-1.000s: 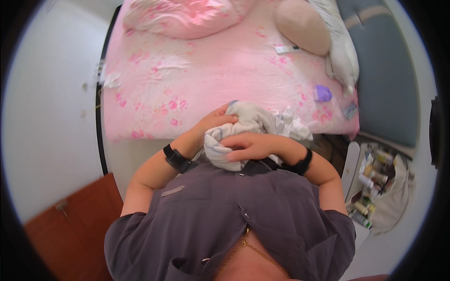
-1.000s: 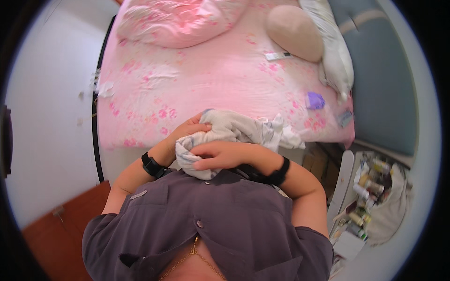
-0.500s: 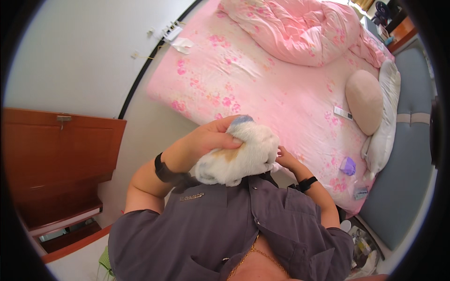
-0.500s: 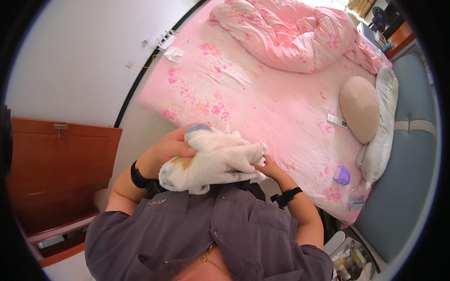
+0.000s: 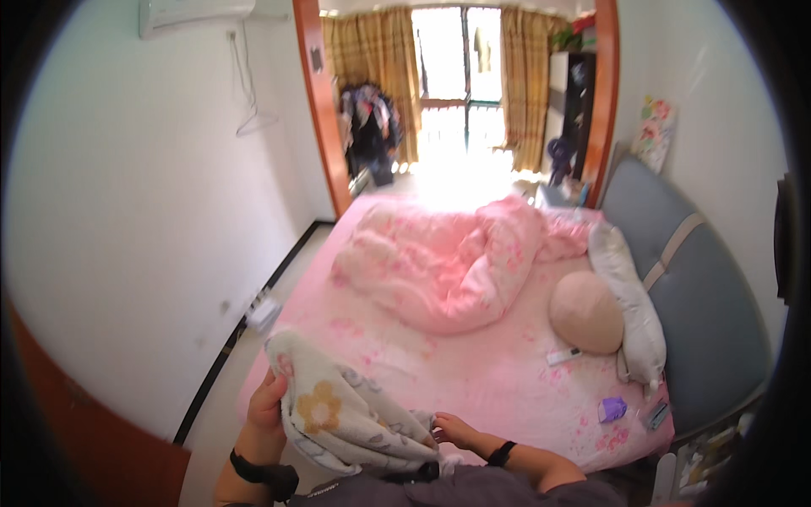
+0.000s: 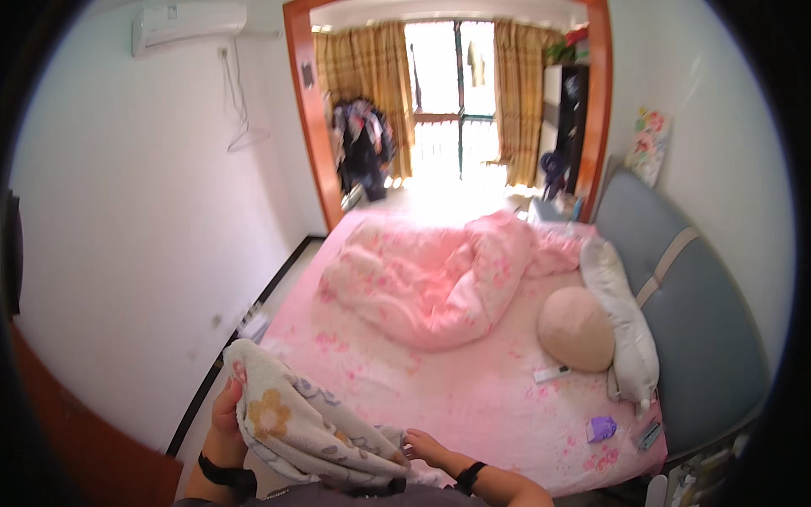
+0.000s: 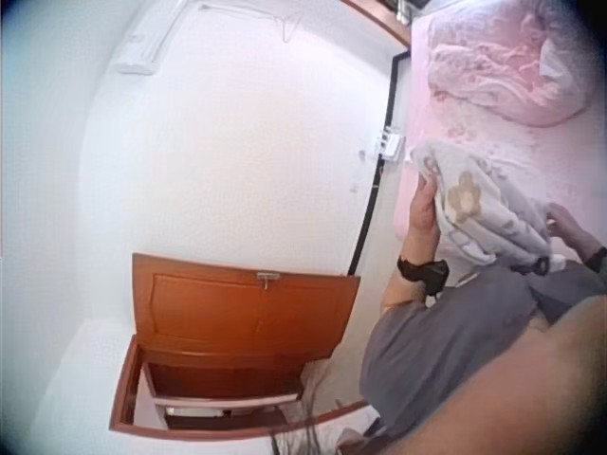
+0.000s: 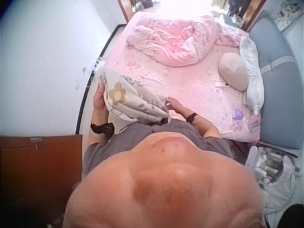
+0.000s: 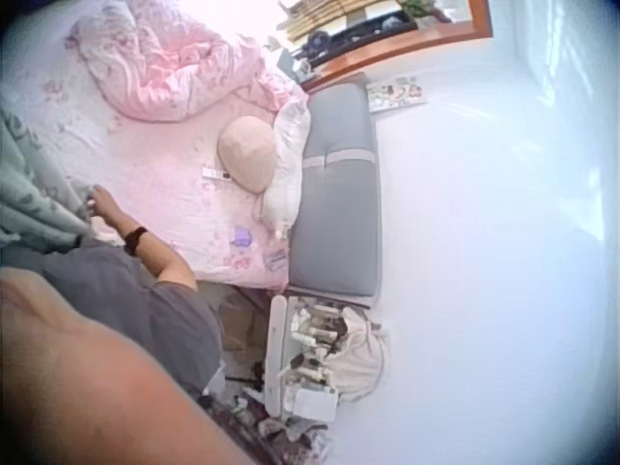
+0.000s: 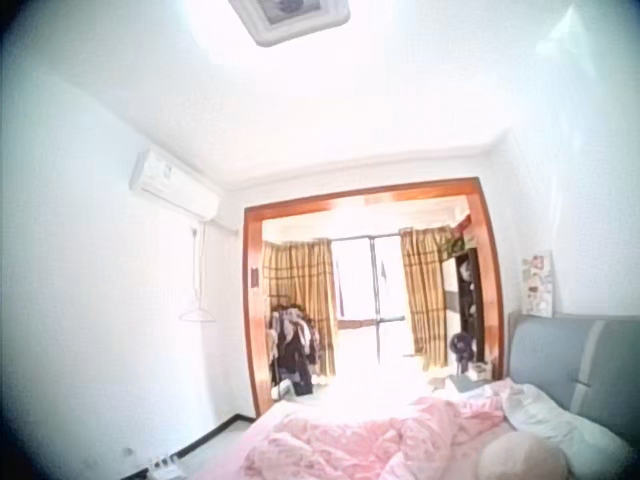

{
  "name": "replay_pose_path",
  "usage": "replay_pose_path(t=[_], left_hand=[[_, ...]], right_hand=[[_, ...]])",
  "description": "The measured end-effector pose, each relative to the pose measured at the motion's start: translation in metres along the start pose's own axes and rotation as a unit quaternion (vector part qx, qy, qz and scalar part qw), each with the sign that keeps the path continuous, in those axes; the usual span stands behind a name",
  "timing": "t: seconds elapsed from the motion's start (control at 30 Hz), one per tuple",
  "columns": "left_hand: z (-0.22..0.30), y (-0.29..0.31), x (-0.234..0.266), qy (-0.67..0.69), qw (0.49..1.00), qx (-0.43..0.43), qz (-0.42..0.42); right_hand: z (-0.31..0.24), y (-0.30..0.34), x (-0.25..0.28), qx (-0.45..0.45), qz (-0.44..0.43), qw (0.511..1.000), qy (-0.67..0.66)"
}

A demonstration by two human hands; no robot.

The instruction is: The person tidies a bedroom by folding a patterned blanket and placing it on the bed, then smoothing and arranging the pink floral duvet. They also pick up a clothes hanger from the bed and place it on a nearby clothing rack.

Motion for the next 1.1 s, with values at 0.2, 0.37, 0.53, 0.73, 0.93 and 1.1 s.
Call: replay_pose_path(t=[0.2, 0.37, 0.53, 0.73, 0.93, 1.1], left_hand=[[0.035, -0.053, 0.068, 0.123, 0.978, 0.074, -0.151], [0.067, -0.082, 0.096, 0.134, 0.943, 0.143, -0.269], [0.107, -0.07, 0.099, 0.066, 0.951, 0.119, -0.278], [0.145, -0.04, 0.113, -0.054, 0.944, 0.116, -0.304], [0.197, -0.032, 0.15, 0.105, 0.932, 0.096, -0.334], [0.202, 0.014, 0.112, 0.111, 0.918, 0.153, -0.348]], right_hand=[[-0.126, 0.049, -0.031, 0.317, 0.184, 0.915, -0.171], [-0.138, 0.074, -0.123, 0.431, 0.247, 0.839, -0.223], [-0.14, 0.103, -0.201, 0.487, 0.244, 0.82, -0.175], [-0.121, 0.134, -0.288, 0.554, 0.247, 0.784, -0.132], [-0.103, 0.247, -0.425, 0.737, 0.265, 0.619, -0.064], [0.017, 0.236, -0.43, 0.646, 0.506, 0.571, -0.024]])
Point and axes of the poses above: each hand's wrist, its own y-axis away from the middle knuckle, its own x-axis out of the back of the hand, z = x × y, the point moved 7 cm from there along -y, towards the middle knuckle, and after that the axes turned 2 degrees about -z, right-handed, at the moved point
